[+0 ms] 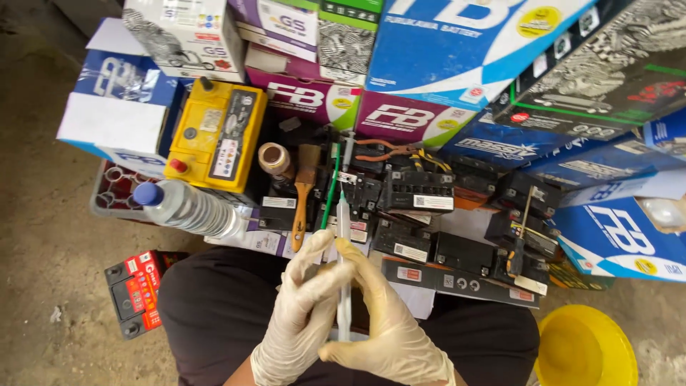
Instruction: Servicing car batteries by drawing liquid from a bucket with a syringe and injecting it into the battery cells.
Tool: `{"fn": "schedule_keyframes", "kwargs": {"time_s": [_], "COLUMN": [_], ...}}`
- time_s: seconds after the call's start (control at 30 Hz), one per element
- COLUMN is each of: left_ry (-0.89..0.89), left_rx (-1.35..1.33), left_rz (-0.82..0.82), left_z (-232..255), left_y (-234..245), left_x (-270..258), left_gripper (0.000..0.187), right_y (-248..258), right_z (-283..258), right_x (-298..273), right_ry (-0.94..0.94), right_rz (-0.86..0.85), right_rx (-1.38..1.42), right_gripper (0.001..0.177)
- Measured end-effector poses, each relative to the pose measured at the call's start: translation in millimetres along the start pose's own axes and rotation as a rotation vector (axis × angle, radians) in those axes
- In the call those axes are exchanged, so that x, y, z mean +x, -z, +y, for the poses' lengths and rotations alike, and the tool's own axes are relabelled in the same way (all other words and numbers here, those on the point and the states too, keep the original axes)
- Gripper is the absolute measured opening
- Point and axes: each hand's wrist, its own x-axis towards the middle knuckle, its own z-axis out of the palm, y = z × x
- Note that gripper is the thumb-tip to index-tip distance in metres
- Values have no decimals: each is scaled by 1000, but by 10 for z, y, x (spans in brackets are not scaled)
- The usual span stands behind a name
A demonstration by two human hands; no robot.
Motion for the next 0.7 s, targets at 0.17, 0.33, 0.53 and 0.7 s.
{"fn": "schedule_keyframes", "kwargs": {"time_s": [0.17, 0.33, 0.53, 0.7], "left_ry": [769, 1048, 1045, 1043], "left_rx": [-449, -681, -922, -1009], "left_rz": [415, 431, 537, 511], "left_z": [121, -80, -267, -306], "left_y": [236, 469, 545, 548], "left_x": [247, 424, 489, 507], "left_gripper": [46, 61, 39, 35], "right_y": [-51, -175, -236, -147], "right_z": [140, -84, -99, 45], "right_x": [320, 487, 628, 655], "right_ry": [58, -134, -243, -203], "right_rz": [-2, -131, -202, -189], "right_rx": [-242, -358, -396, -281], "right_gripper": [94, 89, 112, 113]}}
